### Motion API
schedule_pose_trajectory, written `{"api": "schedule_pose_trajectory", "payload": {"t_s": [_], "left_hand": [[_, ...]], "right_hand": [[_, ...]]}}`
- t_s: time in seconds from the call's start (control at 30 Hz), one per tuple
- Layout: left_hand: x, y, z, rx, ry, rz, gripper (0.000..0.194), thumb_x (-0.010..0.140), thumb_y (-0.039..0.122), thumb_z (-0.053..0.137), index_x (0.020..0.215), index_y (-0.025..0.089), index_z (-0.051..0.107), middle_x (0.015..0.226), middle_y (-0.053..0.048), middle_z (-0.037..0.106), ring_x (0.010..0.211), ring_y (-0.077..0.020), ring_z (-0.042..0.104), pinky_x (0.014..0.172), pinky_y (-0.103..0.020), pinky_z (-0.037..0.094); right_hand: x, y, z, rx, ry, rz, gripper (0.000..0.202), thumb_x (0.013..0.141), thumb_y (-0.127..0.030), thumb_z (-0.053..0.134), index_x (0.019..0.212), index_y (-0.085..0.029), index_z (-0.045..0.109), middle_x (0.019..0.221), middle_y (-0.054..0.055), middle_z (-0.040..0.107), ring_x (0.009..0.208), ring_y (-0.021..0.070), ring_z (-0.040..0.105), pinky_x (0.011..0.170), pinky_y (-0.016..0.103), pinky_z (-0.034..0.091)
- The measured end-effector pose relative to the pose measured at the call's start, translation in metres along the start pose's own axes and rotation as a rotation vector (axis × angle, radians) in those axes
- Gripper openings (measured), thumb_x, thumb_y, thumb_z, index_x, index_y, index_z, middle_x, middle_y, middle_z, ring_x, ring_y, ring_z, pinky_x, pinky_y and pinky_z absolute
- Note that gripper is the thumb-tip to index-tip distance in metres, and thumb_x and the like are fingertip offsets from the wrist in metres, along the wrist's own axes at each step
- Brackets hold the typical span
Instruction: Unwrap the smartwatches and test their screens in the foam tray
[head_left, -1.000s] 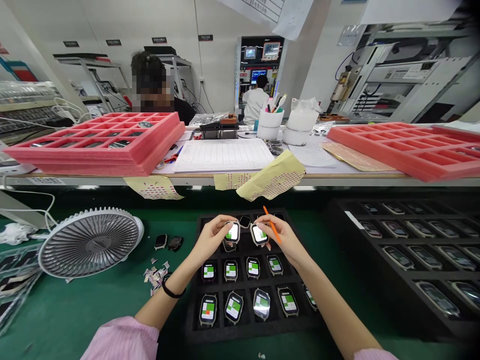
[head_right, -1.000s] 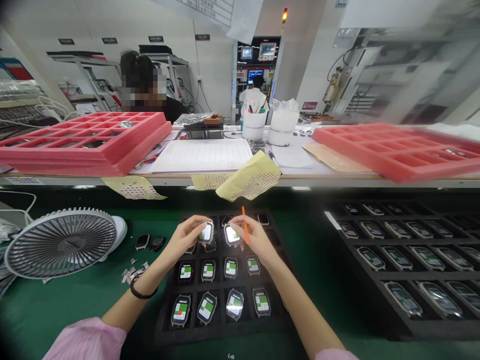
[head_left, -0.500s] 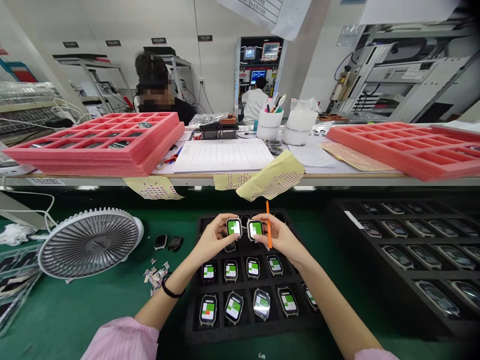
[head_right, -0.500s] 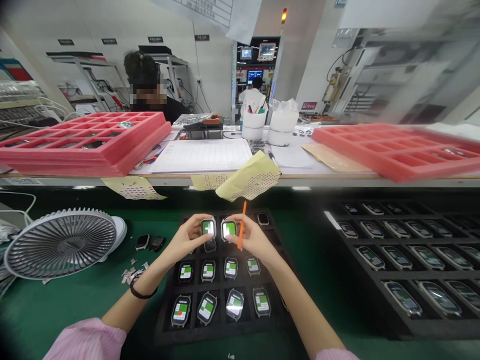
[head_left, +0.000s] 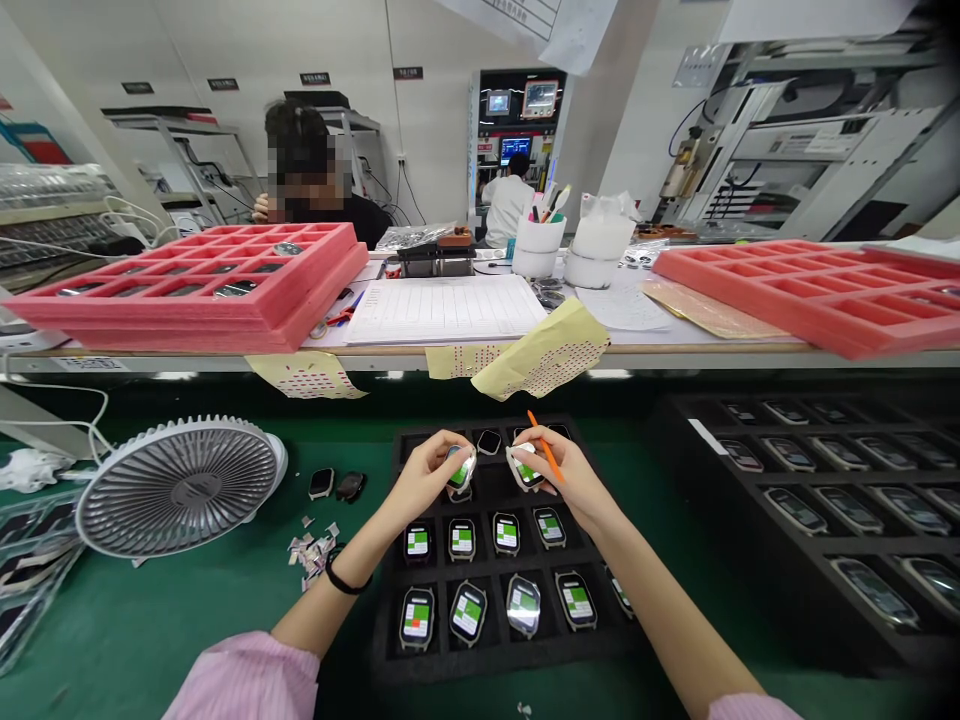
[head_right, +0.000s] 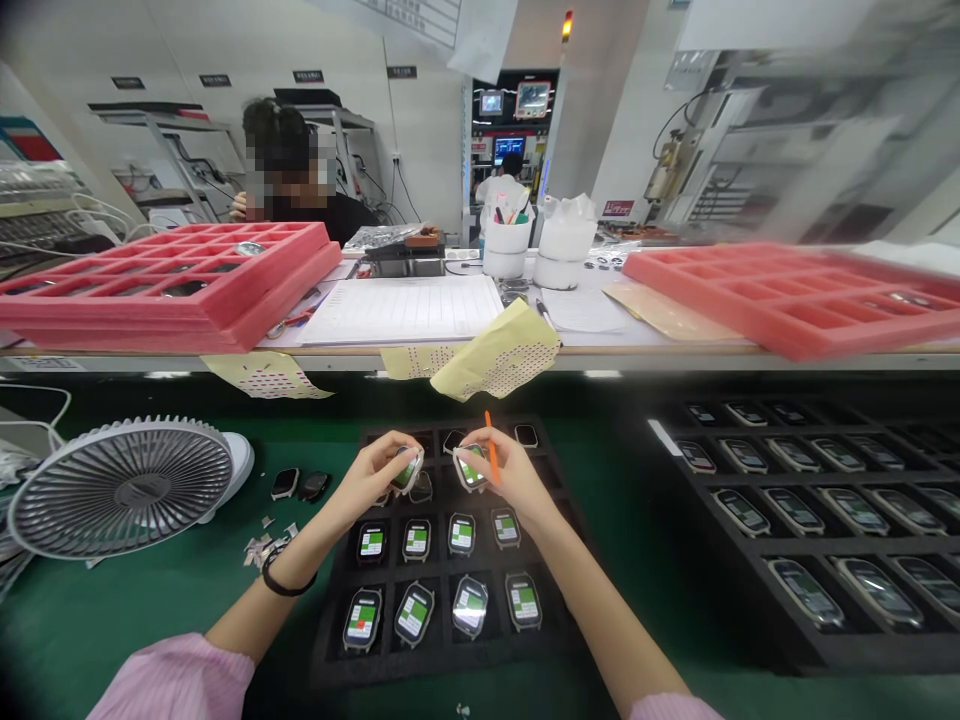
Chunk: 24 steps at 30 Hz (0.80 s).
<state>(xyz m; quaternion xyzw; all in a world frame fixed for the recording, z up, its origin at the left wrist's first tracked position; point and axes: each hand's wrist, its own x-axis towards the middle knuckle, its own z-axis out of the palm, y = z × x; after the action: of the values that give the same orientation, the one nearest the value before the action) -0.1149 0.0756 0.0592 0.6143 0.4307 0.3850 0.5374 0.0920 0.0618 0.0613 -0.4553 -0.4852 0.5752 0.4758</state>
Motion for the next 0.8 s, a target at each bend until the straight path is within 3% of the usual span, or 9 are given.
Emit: {"api": "schedule_pose_trajectory", "payload": {"t_s": [0.17, 0.33, 0.53, 0.67, 0.8], "left_hand": [[0.0, 0.001, -0.001, -0.019, -0.056, 0.009, 0.038, 0.082, 0.051, 0.058, 0.102, 0.018, 0.058, 0.089, -0.003, 0.062, 0.06, -0.0089, 0.053, 0.044, -0.018, 0.04], [0.0, 0.002, -0.001, 0.011, -0.092, 0.009, 0.041, 0.083, 0.043, 0.058, 0.117, 0.019, 0.053, 0.107, -0.008, 0.062, 0.061, -0.0082, 0.054, 0.042, -0.017, 0.036], [0.0, 0.0, -0.002, 0.004, -0.088, 0.01, 0.043, 0.084, 0.04, 0.057, 0.121, 0.019, 0.049, 0.118, -0.01, 0.059, 0.065, -0.0093, 0.057, 0.042, -0.016, 0.037], [0.0, 0.002, -0.002, 0.013, -0.092, 0.002, 0.043, 0.085, 0.04, 0.056, 0.121, 0.019, 0.048, 0.121, -0.011, 0.057, 0.069, -0.0103, 0.059, 0.042, -0.016, 0.037], [-0.001, 0.002, -0.001, 0.018, -0.084, 0.003, 0.044, 0.084, 0.04, 0.057, 0.121, 0.018, 0.049, 0.119, -0.011, 0.058, 0.074, -0.0132, 0.061, 0.042, -0.017, 0.038]], "right_hand": [[0.003, 0.006, -0.004, -0.031, -0.023, -0.039, 0.031, 0.071, -0.043, 0.075, 0.089, -0.021, 0.064, 0.084, 0.0, 0.056, 0.049, 0.0052, 0.042, 0.038, 0.02, 0.032], [0.006, 0.013, -0.01, -0.046, -0.151, -0.063, 0.038, 0.073, -0.036, 0.074, 0.107, -0.024, 0.061, 0.094, 0.004, 0.06, 0.066, 0.0129, 0.058, 0.043, 0.021, 0.041], [0.0, 0.002, -0.01, -0.03, -0.268, -0.053, 0.042, 0.079, -0.033, 0.069, 0.118, -0.027, 0.057, 0.11, 0.007, 0.061, 0.073, 0.0143, 0.061, 0.055, 0.027, 0.05], [-0.001, -0.002, -0.009, -0.008, -0.281, -0.054, 0.042, 0.079, -0.032, 0.069, 0.119, -0.028, 0.058, 0.11, 0.006, 0.06, 0.07, 0.0125, 0.058, 0.055, 0.026, 0.047], [0.002, 0.003, -0.008, 0.04, -0.192, -0.056, 0.043, 0.071, -0.03, 0.076, 0.111, -0.025, 0.061, 0.095, 0.004, 0.059, 0.065, 0.0111, 0.053, 0.045, 0.021, 0.038]]}}
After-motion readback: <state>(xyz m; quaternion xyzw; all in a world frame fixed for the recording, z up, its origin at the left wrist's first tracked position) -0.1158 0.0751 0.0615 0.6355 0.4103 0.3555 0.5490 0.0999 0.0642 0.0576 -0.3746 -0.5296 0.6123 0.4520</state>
